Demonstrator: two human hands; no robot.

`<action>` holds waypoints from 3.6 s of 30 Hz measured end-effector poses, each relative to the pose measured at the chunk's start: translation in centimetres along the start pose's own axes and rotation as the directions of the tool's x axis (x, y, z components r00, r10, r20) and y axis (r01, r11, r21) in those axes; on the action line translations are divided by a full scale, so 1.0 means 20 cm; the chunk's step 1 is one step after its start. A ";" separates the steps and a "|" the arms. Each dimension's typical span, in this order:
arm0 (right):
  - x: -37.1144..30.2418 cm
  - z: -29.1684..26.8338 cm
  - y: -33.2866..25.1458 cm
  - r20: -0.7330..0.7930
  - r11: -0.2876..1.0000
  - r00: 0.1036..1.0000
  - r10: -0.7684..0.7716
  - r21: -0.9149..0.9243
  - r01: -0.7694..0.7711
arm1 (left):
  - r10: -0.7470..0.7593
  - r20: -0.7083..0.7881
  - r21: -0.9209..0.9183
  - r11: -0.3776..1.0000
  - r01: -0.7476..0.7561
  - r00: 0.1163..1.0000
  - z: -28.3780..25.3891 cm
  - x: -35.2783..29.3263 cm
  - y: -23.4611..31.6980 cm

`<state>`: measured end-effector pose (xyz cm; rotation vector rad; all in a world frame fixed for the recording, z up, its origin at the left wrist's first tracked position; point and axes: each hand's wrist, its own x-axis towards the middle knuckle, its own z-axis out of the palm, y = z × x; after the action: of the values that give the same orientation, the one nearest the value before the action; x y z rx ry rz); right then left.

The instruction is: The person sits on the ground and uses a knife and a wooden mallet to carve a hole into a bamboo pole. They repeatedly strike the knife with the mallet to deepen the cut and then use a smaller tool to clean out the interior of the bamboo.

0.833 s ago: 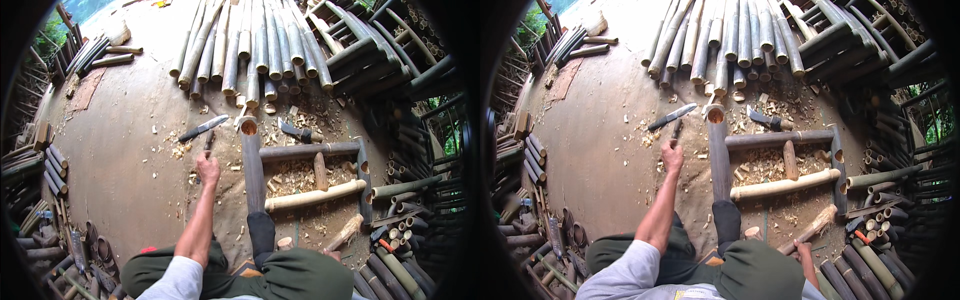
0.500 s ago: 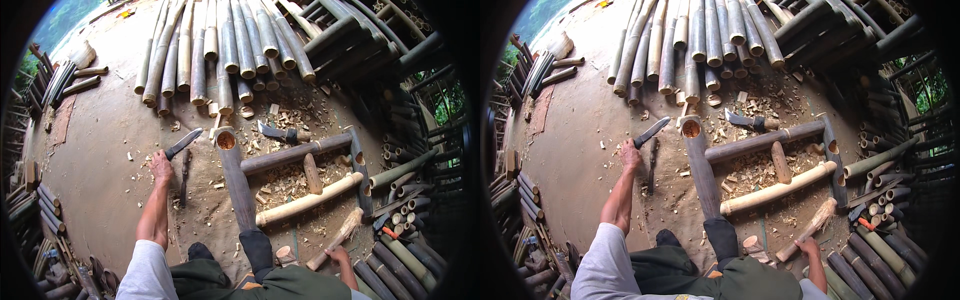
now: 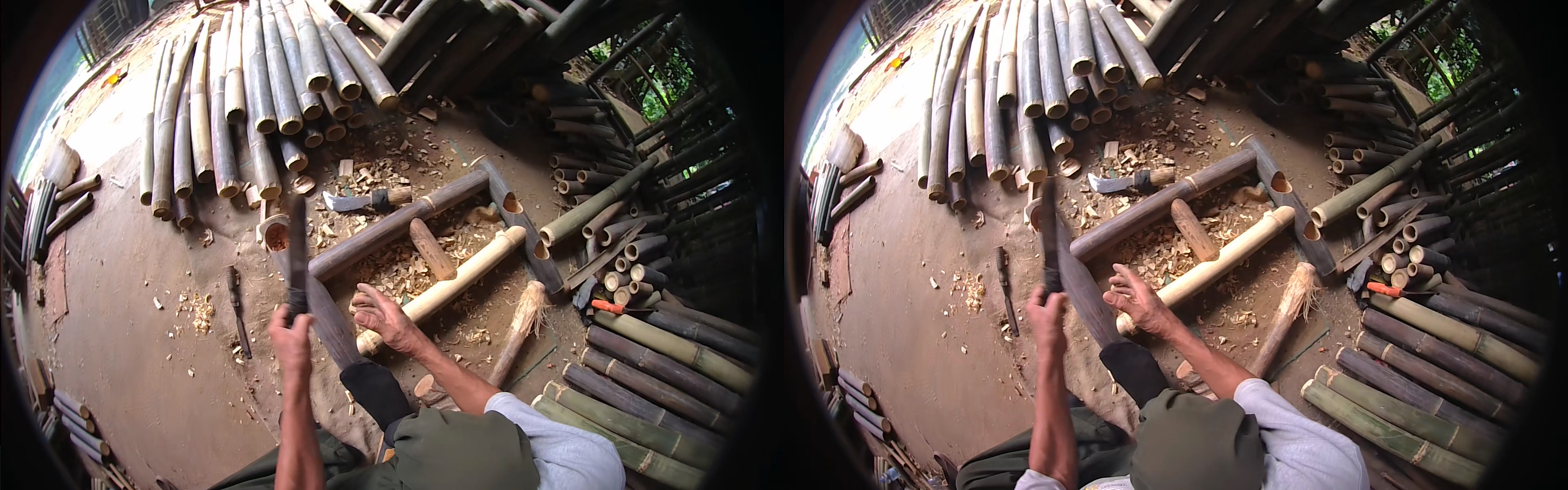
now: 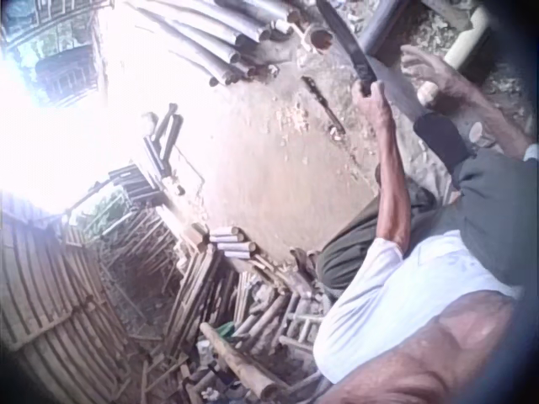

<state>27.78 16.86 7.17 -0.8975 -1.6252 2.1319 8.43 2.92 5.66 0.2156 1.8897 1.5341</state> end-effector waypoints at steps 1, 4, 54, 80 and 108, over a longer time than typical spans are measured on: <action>0.00 0.05 -0.04 0.025 0.990 1.000 -0.004 0.143 0.000 | 0.049 0.093 -0.048 0.998 -0.044 0.994 0.15 -0.13 -0.03; -0.08 -0.10 0.01 -0.248 0.996 0.969 0.000 0.086 0.022 | 0.247 0.181 0.153 0.949 -0.276 0.952 0.37 -0.37 0.17; -0.26 -2.44 -0.69 -0.286 -0.714 0.958 0.013 -0.673 -0.191 | 0.165 0.239 0.836 0.465 -0.289 0.957 -1.33 0.41 0.10; -0.42 -0.69 -0.64 0.065 0.159 0.895 -0.441 -0.976 0.149 | -0.161 0.255 -0.480 0.835 0.269 0.953 0.27 -0.29 0.05; -0.17 -1.19 -1.18 0.315 -0.395 0.599 -0.736 -0.918 -0.002 | 0.508 -0.483 -0.191 0.734 -0.651 0.714 -1.97 -0.26 1.56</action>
<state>42.85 39.80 26.59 -0.6579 -2.4738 -0.5262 -19.95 -22.31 39.07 0.4004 1.8956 2.5001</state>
